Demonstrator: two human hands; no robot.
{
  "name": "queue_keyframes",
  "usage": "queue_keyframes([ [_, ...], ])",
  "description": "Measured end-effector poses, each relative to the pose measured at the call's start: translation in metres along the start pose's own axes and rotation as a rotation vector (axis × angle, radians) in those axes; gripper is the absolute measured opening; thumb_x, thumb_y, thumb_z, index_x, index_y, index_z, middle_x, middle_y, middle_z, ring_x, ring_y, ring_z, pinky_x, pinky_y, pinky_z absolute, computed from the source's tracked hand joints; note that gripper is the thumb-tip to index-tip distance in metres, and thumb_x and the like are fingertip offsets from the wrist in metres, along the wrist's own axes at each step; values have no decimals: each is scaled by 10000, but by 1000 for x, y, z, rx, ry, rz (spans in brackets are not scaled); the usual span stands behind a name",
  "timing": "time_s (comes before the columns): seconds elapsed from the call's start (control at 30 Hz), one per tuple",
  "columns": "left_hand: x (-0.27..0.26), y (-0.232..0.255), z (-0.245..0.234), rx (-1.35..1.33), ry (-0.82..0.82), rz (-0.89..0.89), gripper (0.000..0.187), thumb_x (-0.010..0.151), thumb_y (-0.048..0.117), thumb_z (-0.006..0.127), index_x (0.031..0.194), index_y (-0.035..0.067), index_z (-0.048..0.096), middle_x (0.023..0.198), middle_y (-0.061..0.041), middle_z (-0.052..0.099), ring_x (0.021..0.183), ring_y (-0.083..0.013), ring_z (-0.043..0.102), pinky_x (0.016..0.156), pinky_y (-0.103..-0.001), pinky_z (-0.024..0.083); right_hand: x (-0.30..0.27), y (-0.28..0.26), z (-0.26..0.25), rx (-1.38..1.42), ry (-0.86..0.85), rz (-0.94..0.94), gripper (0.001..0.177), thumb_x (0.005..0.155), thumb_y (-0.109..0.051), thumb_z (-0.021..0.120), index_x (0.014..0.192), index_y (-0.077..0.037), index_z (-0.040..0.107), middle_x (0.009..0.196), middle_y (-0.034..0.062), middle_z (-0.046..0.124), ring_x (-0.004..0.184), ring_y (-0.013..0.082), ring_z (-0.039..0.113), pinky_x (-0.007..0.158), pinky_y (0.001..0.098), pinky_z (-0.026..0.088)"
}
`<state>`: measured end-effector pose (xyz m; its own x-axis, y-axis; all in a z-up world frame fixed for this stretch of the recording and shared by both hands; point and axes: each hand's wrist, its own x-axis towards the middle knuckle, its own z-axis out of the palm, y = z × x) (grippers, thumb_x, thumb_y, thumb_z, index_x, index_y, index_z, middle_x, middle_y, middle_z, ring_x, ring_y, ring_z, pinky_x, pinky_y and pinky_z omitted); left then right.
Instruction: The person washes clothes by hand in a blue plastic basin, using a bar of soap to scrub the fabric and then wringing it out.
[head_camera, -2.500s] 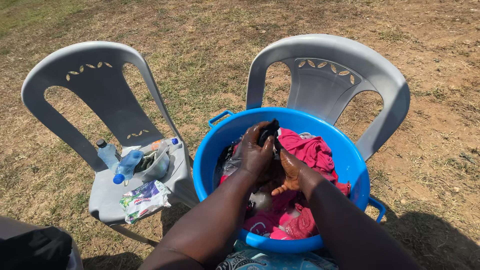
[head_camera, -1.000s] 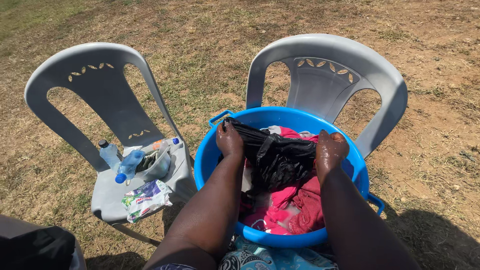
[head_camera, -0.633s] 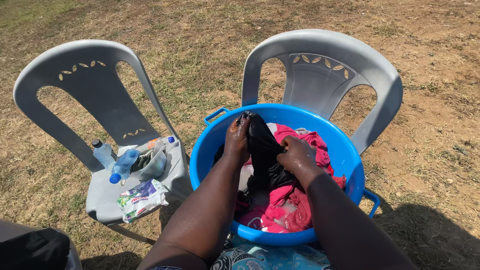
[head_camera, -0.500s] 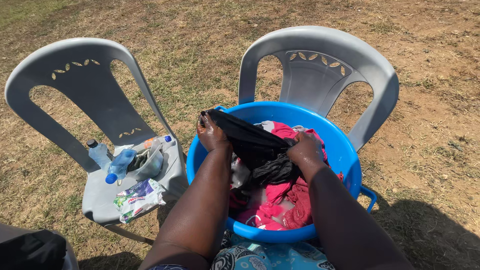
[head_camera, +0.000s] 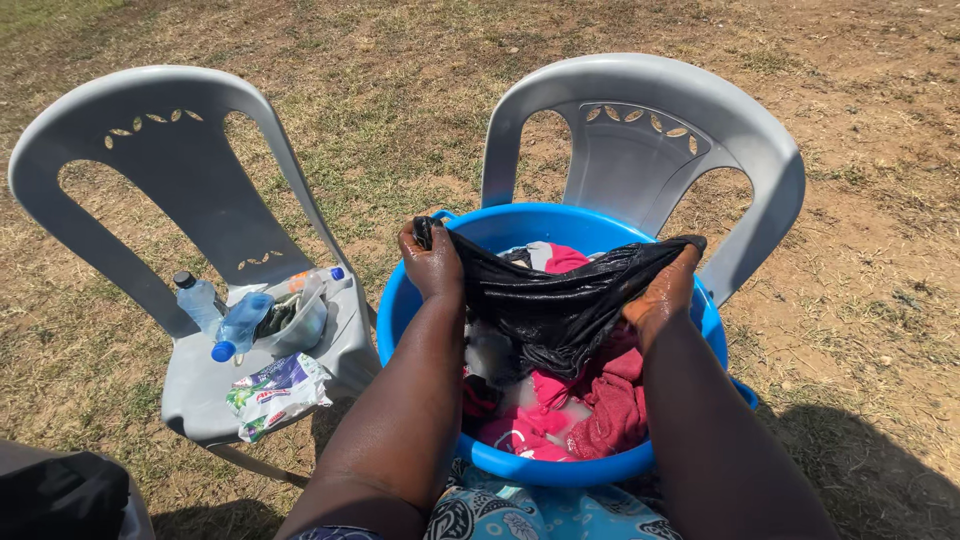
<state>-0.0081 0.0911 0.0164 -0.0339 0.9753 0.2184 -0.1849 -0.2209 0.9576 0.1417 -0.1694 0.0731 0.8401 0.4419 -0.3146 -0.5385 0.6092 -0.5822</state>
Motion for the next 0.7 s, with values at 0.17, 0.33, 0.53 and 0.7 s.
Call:
queue_keyframes([
  [0.17,-14,8,3,-21,-234,93,323,944,183,630,1237,50,601,1106,-110,731,1026,-208,709,926,-351,542,10,0,-7,44,-181,-36,771,861,-743,410,983,-25,661,1005,183,698,947,368,670,891,575,554],
  [0.33,-39,51,-4,728,-373,179,808,778,419,863,1404,80,480,1441,-197,421,1361,-419,425,1010,-548,391,20,6,-19,179,-374,-136,470,993,-512,482,1043,-73,640,1110,137,708,1050,345,684,985,555,538],
  [0.53,-110,74,-13,428,-1133,129,843,697,567,766,1363,75,611,1129,-177,742,1064,-330,747,967,-423,581,-16,25,10,54,-519,12,436,992,-389,449,1170,-54,662,1211,148,703,1162,338,666,1071,527,500],
  [0.7,-118,30,6,669,-1186,154,482,848,361,685,1195,28,703,1142,-222,733,1072,-355,695,972,-444,536,-24,42,-2,-43,-772,14,331,982,-202,521,1254,-32,603,1334,165,628,1258,325,618,1128,510,475],
])
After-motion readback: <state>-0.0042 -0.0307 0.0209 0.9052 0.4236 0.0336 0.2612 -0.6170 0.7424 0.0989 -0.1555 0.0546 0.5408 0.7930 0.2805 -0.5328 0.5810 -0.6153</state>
